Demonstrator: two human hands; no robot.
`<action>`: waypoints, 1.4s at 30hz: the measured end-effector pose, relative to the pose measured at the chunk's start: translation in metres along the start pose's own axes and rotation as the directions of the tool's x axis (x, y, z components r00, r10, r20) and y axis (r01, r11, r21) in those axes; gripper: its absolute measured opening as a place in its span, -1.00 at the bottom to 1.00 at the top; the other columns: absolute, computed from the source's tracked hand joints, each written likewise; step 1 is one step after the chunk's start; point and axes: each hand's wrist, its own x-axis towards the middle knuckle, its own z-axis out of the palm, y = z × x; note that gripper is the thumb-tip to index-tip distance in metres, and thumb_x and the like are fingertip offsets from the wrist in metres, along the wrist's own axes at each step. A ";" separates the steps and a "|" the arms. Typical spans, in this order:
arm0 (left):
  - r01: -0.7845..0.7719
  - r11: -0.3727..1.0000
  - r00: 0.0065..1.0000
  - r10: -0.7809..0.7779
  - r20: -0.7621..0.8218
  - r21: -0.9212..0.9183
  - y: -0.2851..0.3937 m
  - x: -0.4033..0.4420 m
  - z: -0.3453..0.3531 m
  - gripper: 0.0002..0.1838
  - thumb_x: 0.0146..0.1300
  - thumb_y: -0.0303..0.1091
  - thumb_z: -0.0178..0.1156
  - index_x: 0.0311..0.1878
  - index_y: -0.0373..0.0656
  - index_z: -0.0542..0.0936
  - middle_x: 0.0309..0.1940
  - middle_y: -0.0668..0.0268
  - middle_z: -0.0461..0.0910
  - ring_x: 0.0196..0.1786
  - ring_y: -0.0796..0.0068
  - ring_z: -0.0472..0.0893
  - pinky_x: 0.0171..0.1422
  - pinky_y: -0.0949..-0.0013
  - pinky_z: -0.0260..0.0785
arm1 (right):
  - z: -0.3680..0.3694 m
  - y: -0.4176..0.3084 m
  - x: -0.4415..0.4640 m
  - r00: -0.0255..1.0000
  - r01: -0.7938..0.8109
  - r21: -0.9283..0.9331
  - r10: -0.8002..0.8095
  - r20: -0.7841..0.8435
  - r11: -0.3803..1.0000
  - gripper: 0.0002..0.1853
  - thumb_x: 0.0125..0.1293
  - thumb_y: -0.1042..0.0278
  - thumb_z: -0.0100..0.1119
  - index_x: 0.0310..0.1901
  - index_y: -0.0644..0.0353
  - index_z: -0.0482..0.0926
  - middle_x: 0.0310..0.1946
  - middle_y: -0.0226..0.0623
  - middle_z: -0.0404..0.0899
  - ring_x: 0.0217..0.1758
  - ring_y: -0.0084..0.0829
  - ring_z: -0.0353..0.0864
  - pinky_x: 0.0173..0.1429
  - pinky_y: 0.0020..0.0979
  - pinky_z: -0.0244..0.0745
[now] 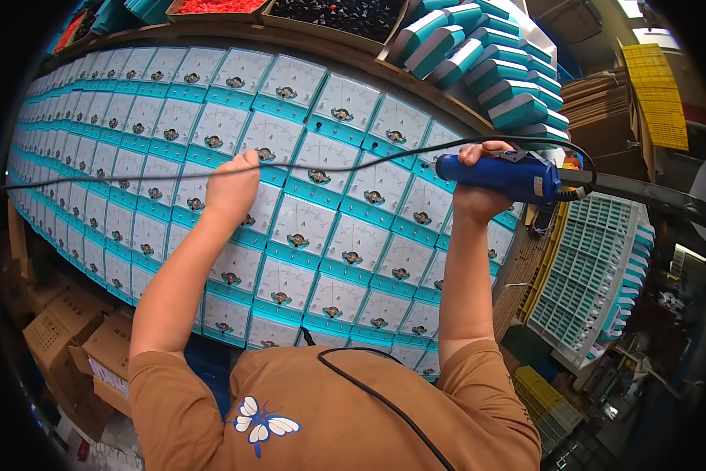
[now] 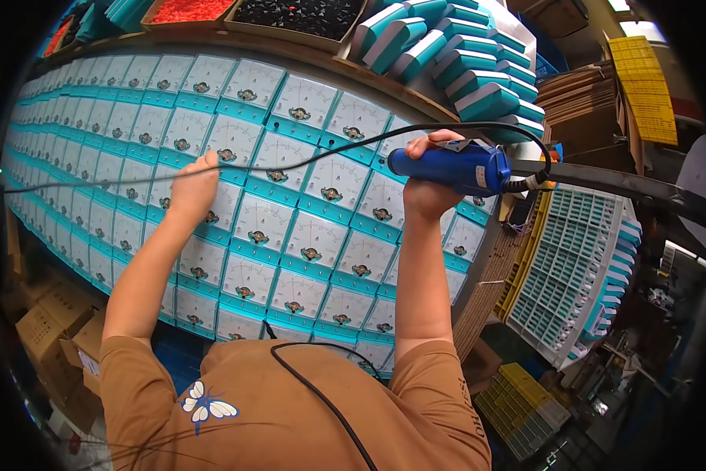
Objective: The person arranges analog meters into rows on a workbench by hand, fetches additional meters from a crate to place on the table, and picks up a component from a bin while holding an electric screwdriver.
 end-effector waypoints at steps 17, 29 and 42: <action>0.614 -0.714 0.761 0.422 0.493 -0.337 0.096 -0.037 -0.065 -0.83 0.45 -0.31 0.12 -0.15 -0.19 0.63 -0.52 0.45 0.52 -0.65 0.83 0.38 -0.65 0.72 0.13 | -0.004 0.014 -0.012 0.996 0.007 -0.163 0.009 0.092 0.987 -0.47 0.43 -0.17 -0.13 -0.21 0.26 0.44 -0.49 -0.22 0.48 -0.44 -0.31 0.57 -0.18 -0.28 0.48; 0.603 -0.769 0.702 0.383 0.600 -0.214 0.140 -0.015 -0.061 -0.82 0.48 -0.32 0.06 -0.08 -0.25 0.54 -0.43 0.38 0.55 -0.62 0.79 0.38 -0.66 0.71 0.14 | -0.032 -0.005 0.007 0.999 -0.054 0.088 0.054 -0.006 0.995 -0.52 0.41 -0.14 -0.11 -0.14 0.19 0.50 -0.50 -0.27 0.50 -0.39 -0.34 0.53 -0.10 -0.25 0.41; 0.790 -0.576 0.581 0.593 0.558 -0.210 0.196 0.007 -0.098 -0.78 0.47 -0.29 0.11 -0.07 -0.28 0.54 -0.50 0.37 0.52 -0.67 0.76 0.36 -0.69 0.65 0.10 | -0.014 -0.094 -0.068 0.961 -0.275 0.483 0.242 0.131 0.831 -0.55 0.44 -0.14 -0.08 -0.15 0.14 0.52 -0.55 -0.36 0.48 -0.35 -0.39 0.48 0.03 -0.27 0.31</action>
